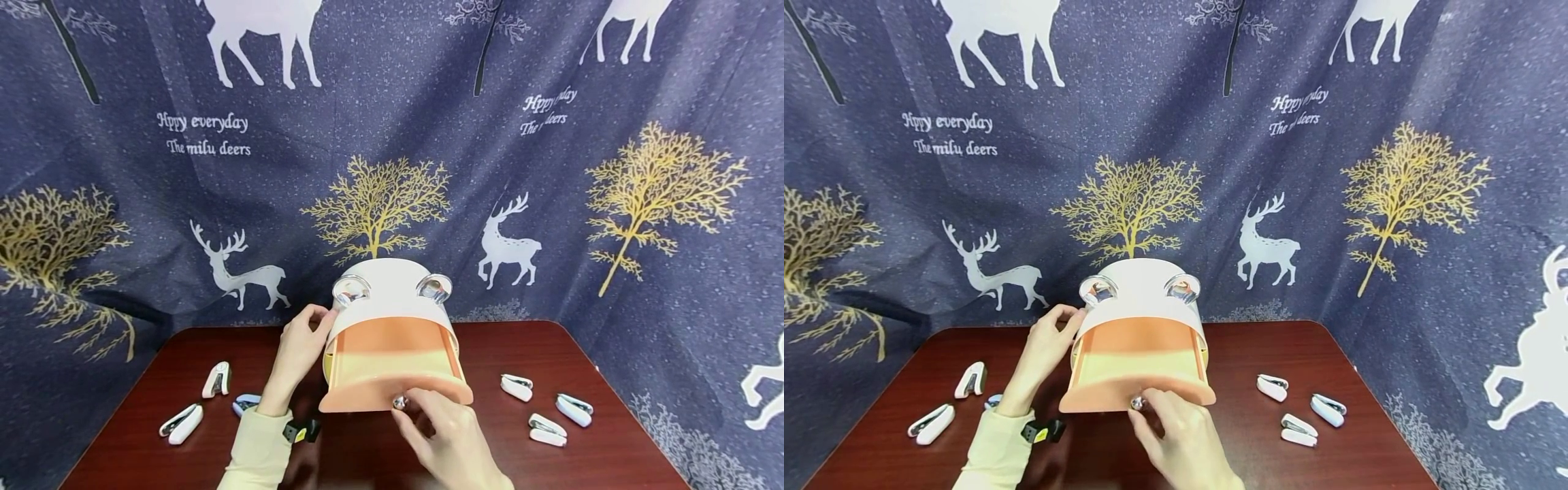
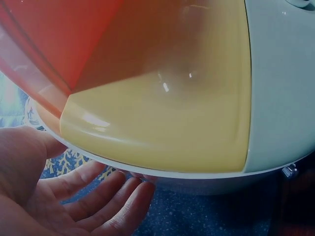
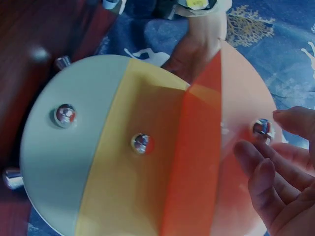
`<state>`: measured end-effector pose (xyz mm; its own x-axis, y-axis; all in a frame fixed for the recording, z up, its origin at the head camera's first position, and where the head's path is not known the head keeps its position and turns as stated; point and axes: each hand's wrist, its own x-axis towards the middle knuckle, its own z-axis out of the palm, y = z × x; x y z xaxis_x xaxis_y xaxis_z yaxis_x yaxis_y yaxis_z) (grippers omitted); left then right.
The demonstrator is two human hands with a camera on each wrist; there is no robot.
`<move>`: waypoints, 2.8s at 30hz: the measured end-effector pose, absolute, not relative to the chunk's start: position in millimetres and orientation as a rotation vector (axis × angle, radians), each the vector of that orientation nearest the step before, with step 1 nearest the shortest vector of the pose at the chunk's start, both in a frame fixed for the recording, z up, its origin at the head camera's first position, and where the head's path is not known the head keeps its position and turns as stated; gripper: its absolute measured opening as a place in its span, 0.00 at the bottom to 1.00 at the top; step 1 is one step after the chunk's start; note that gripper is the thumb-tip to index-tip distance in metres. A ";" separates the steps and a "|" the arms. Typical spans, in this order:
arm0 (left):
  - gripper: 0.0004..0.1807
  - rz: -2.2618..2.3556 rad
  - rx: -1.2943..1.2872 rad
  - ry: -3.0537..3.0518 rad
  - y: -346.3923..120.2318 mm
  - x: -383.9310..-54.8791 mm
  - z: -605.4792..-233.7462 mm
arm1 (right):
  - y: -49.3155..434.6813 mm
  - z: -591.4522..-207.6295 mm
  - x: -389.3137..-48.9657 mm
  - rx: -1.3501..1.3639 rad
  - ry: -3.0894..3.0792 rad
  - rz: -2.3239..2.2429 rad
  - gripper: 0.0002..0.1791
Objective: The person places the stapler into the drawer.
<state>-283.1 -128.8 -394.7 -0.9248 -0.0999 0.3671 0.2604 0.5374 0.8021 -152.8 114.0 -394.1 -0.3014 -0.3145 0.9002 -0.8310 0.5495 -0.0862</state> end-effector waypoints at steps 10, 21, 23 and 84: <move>0.19 -1.318 -0.125 -2.406 -130.3 -283.7 -393.2 | 130.7 -372.6 -145.4 0.895 -1.867 0.730 0.08; 0.17 -1.334 -0.127 -2.400 -127.0 -286.6 -391.7 | 172.7 -360.5 -150.4 0.799 -1.874 0.712 0.11; 0.17 -1.335 -0.136 -2.399 -126.0 -286.1 -391.5 | 182.1 -360.0 -151.1 0.769 -1.908 0.717 0.06; 0.18 -1.306 -0.108 -2.405 -129.3 -284.7 -399.0 | 406.4 -465.3 -200.1 -0.161 -2.959 0.901 0.34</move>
<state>-284.7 -129.3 -399.0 -0.9172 -0.1205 0.3799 0.2530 0.5604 0.7886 -200.1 406.4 -465.3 -0.9936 0.1119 0.0121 0.0861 0.8253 -0.5581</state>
